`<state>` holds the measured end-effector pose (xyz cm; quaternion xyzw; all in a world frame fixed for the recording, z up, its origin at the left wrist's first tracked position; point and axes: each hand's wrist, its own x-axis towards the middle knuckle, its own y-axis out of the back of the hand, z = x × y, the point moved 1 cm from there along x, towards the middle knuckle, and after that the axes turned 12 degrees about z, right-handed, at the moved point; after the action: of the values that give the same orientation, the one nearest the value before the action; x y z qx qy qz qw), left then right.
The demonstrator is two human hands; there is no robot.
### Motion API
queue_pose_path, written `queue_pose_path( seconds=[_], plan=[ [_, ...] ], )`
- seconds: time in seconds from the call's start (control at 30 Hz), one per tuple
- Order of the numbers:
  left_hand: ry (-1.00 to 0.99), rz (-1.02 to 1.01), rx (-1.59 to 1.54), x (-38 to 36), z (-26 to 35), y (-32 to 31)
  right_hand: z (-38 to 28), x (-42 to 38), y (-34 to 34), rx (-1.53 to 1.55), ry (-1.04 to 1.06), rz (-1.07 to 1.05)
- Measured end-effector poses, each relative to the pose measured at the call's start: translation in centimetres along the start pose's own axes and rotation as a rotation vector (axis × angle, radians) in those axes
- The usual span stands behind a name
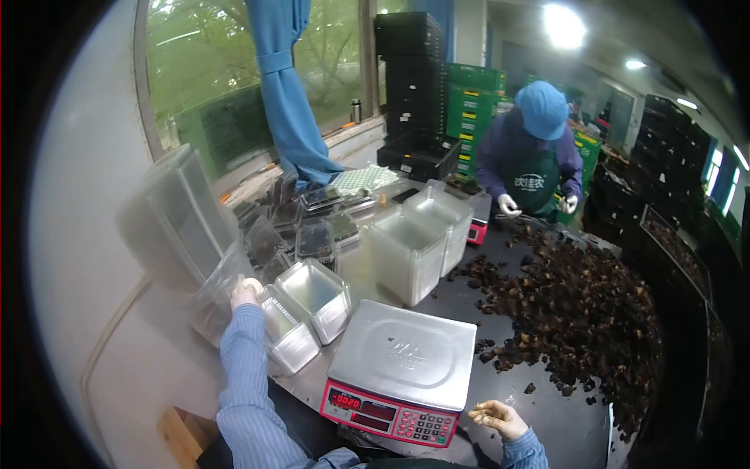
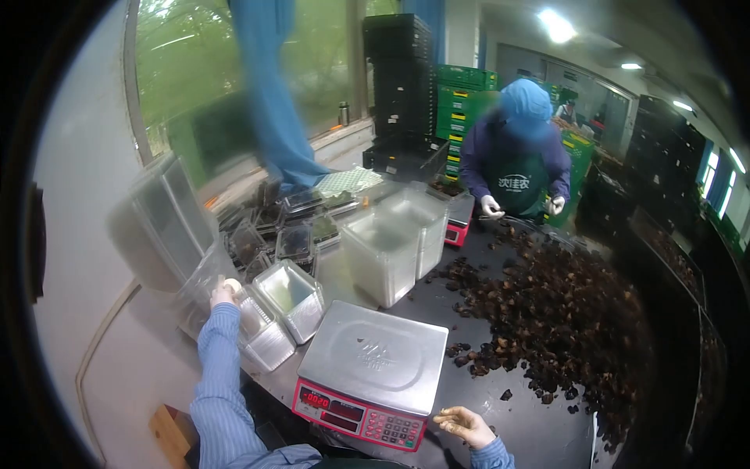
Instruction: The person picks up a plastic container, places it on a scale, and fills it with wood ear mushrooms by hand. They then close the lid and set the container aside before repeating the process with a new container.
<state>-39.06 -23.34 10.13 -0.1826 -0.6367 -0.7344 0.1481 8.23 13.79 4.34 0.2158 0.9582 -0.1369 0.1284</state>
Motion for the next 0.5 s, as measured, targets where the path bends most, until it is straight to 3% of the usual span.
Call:
queue_pose_path(
  seconds=[0.1, 0.27, 0.33, 0.4, 0.47, 0.5],
  plan=[
    [0.044, -0.063, -0.023, 1.2, -0.9, -1.3, 0.1, -0.8, 0.0, -0.002, -0.023, 0.027],
    [0.01, 0.0, -0.091, 1.3, -1.9, -2.6, -0.3, -1.7, -0.2, -0.015, -0.056, 0.036],
    [0.197, 0.01, -0.402, 2.8, -4.2, -6.6, -0.3, -2.0, -0.4, -0.025, -0.058, 0.038],
    [0.199, 0.054, -0.417, 2.6, -4.5, -7.0, 0.4, -2.1, -0.2, -0.004, -0.04, 0.024],
    [0.012, 0.136, -0.135, 0.8, -2.3, -3.1, 0.8, -2.1, 0.0, 0.034, -0.028, 0.007],
    [0.033, 0.191, -0.165, 0.8, -2.4, -2.9, 0.8, -2.3, 0.0, 0.029, -0.031, 0.017]
  ],
)
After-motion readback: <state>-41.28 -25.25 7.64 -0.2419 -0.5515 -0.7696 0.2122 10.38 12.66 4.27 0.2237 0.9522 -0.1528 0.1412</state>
